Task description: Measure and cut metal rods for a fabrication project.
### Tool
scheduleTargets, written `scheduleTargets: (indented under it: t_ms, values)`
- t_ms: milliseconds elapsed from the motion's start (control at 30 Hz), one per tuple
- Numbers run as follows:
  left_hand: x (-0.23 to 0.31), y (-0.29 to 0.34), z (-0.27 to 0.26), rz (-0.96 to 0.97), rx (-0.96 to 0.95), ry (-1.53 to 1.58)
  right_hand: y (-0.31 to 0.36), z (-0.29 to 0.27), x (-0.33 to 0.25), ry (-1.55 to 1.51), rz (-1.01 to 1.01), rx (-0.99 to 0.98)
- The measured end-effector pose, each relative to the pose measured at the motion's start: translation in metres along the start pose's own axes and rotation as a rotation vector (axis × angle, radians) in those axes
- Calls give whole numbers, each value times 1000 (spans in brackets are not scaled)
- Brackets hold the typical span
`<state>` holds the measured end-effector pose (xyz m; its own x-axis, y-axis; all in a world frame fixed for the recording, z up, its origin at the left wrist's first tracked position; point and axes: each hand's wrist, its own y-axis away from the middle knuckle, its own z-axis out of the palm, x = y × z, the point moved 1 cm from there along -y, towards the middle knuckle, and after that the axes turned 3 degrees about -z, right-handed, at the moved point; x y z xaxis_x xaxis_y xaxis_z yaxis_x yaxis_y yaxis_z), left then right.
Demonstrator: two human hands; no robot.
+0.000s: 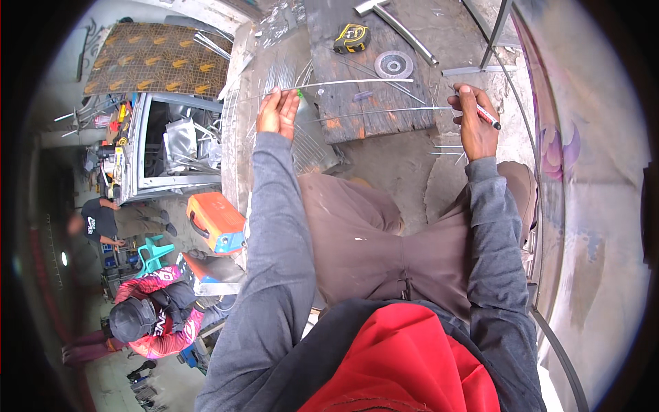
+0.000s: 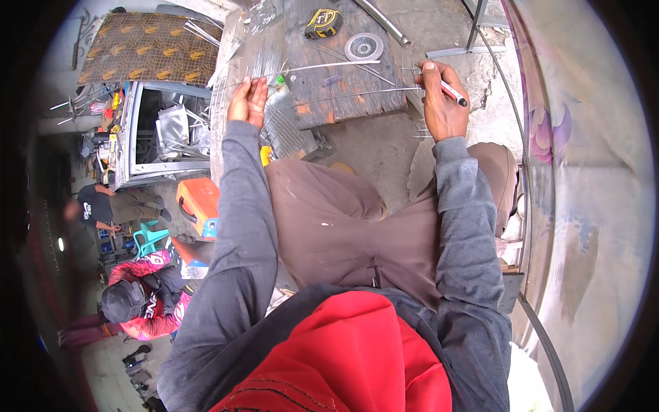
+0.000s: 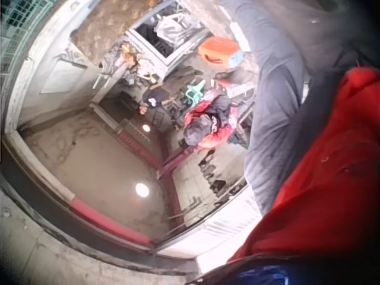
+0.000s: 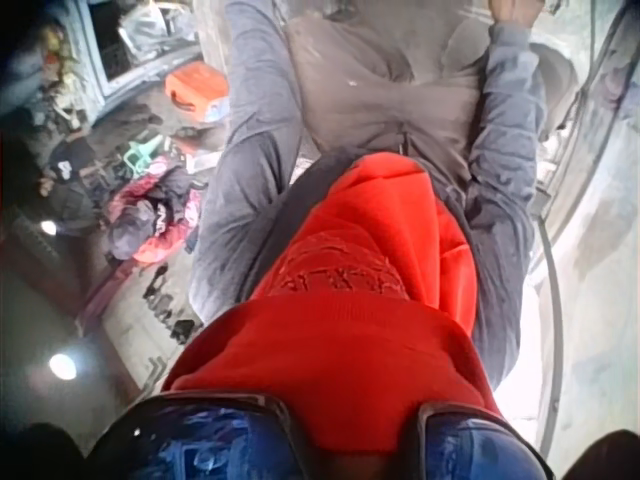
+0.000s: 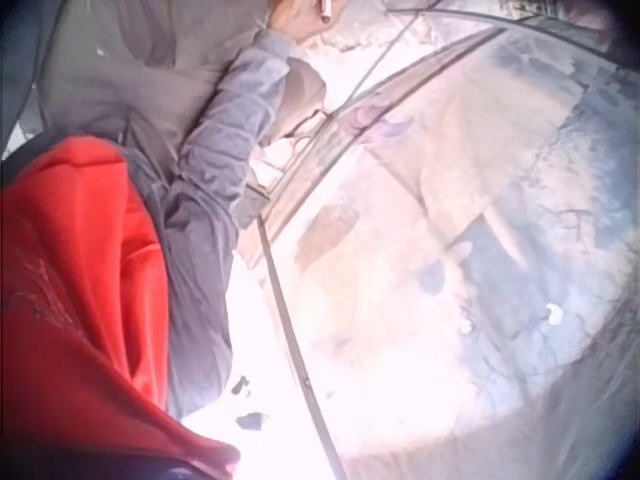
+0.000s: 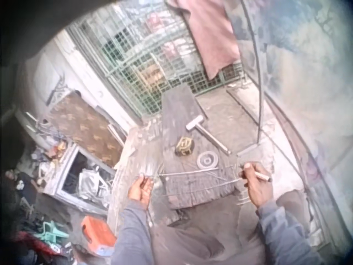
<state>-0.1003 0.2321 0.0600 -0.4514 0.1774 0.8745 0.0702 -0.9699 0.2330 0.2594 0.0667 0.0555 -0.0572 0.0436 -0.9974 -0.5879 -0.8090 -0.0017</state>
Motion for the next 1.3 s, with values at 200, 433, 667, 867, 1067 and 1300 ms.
scheduleTargets:
  t_ms: [200,433,667,867,1067,1300]
  values:
    - [-21,-57,40,-274,-20,-183,-2,-1,2,-44,-16,27]
    - [-36,-91,45,-328,206,-727,-5,1,-8,-47,30,22]
    - [-33,-71,66,-260,211,-1185,-4,-3,-8,-82,65,26]
    - [-59,-19,73,197,-198,-1248,-4,-3,-5,-49,46,26]
    - [-62,30,83,485,-430,-1549,1,-3,-3,-154,77,29]
    - [-73,108,109,209,-558,-882,14,-2,-1,-224,82,-237]
